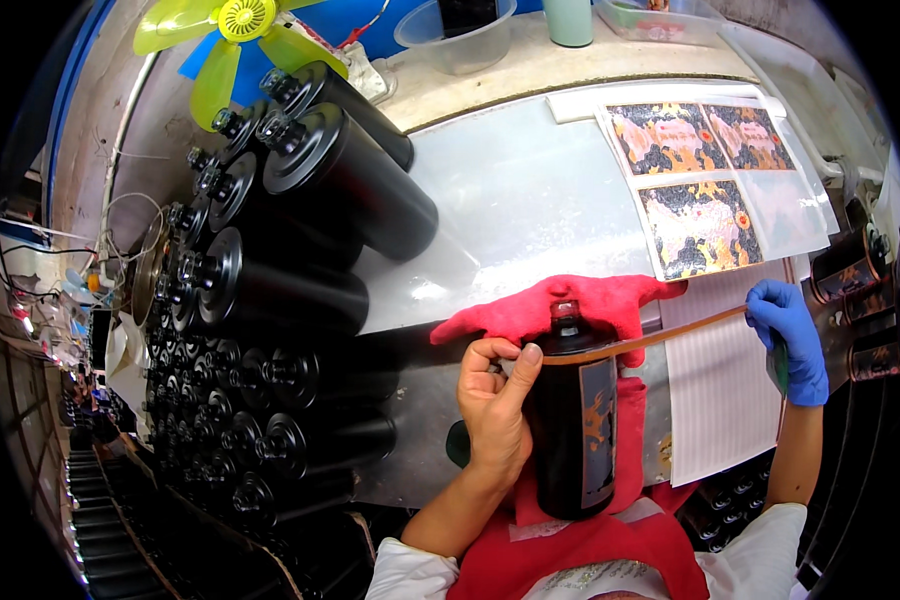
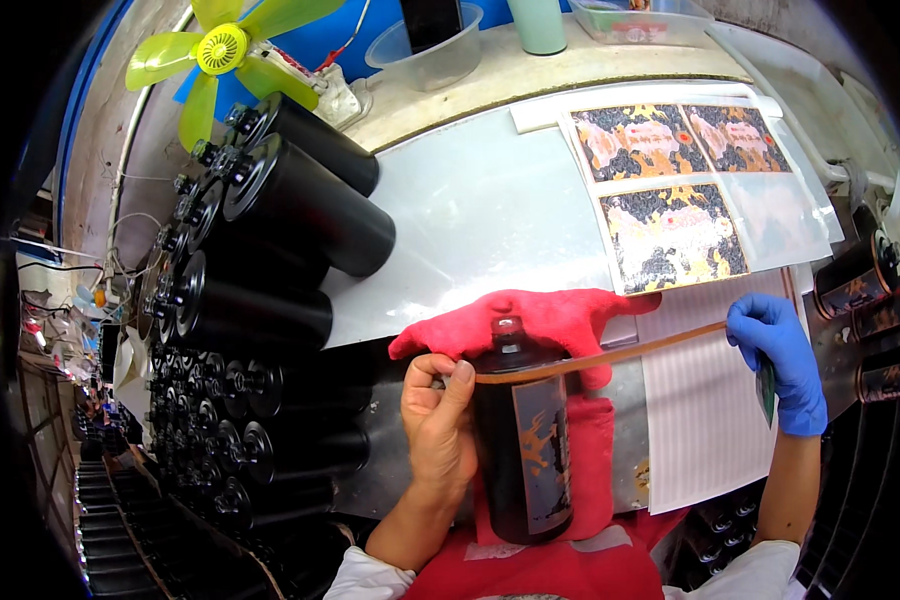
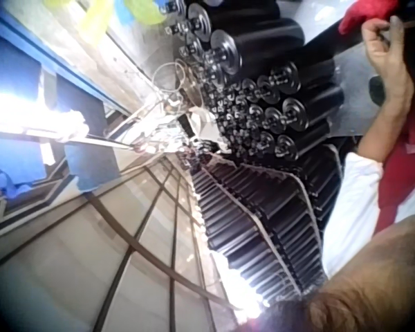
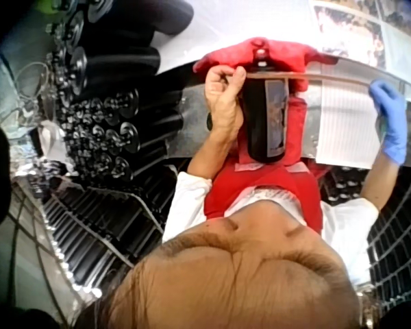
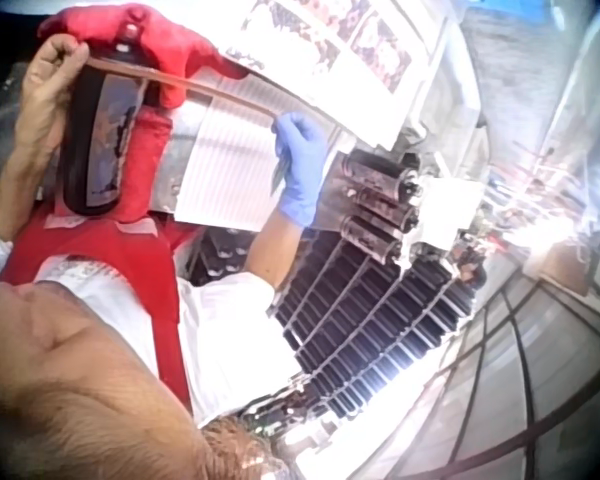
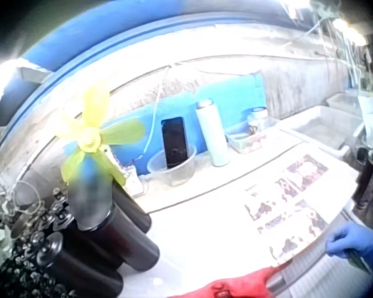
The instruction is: The person applies decorative stickers to black cylindrical containers. They pick up a sticker, align it on the container, and smooth it down with a green tool. The person repeats this process for multiple containers, occasionally wiping the surface with a red cloth.
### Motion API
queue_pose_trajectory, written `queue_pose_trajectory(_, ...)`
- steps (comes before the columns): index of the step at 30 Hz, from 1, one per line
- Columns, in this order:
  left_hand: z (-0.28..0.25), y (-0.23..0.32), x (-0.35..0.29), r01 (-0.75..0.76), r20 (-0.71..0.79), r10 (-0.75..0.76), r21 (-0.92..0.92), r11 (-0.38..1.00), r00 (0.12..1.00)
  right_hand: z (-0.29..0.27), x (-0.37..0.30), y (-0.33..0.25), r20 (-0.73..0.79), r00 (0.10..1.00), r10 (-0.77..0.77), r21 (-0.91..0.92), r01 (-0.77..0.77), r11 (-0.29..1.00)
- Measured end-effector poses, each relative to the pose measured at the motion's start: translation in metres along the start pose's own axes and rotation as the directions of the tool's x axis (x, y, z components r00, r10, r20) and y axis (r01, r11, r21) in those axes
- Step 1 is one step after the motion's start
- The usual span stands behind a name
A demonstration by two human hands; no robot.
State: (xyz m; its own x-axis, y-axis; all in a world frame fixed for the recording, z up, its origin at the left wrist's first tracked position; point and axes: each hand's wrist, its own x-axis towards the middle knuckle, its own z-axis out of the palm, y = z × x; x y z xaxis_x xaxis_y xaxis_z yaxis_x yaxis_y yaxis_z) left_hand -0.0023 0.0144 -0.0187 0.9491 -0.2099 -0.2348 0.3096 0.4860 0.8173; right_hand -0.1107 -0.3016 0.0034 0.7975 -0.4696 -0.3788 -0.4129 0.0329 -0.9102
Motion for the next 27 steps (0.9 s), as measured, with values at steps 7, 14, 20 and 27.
queue_pose_trajectory(7,0.0,-0.006,0.002,-0.059,-0.073,0.059,-0.007,0.998,0.996,0.003,0.006,0.005,0.013,1.0,0.025,-0.026,-0.024,0.999)
queue_pose_trajectory(14,-0.004,0.019,-0.077,-0.823,0.752,0.342,0.547,0.15,0.563,0.007,0.002,0.001,0.026,1.0,0.014,-0.053,-0.013,0.999)
queue_pose_trajectory(20,-0.028,0.001,-0.09,-0.802,0.8,0.055,0.598,0.015,0.597,0.013,-0.003,0.004,0.01,1.0,0.029,-0.06,-0.028,0.998)
queue_pose_trajectory(27,-0.081,-0.01,-0.081,-0.559,0.68,-0.173,0.699,0.446,0.713,0.062,-0.022,-0.023,0.087,0.996,0.001,-0.034,0.002,0.999)
